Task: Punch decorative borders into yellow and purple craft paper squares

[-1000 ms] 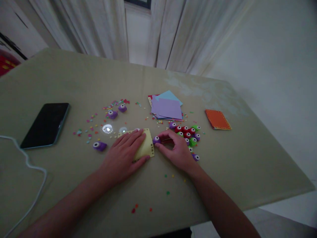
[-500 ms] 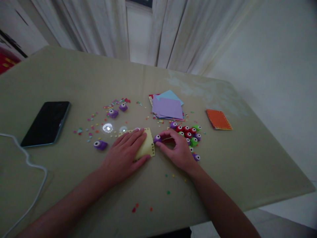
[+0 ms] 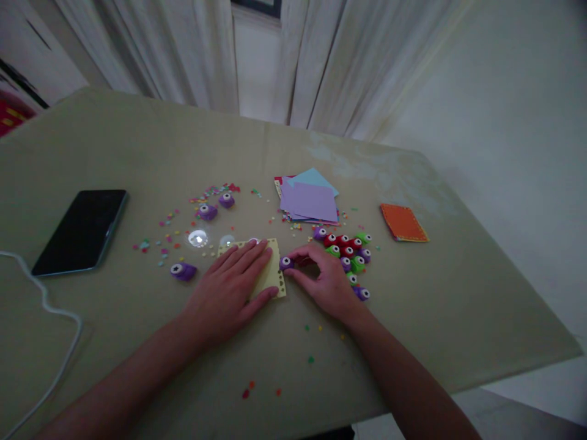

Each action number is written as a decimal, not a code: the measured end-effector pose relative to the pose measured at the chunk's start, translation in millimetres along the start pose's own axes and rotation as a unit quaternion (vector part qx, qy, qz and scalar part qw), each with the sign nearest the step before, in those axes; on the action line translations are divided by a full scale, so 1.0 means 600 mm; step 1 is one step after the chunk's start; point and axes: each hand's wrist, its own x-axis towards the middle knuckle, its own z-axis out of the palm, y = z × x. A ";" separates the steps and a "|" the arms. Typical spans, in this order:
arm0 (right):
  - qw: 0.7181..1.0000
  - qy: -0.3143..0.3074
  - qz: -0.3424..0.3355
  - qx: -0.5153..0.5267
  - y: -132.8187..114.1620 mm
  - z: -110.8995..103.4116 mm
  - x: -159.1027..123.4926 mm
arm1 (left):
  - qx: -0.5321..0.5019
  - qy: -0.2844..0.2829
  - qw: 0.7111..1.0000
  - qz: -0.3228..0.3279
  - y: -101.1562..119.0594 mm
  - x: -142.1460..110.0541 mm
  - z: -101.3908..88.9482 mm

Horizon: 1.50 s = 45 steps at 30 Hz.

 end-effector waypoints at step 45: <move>0.997 -0.030 -0.061 -0.022 0.002 0.003 0.000 | -0.006 0.014 1.000 0.008 -0.002 0.001 0.001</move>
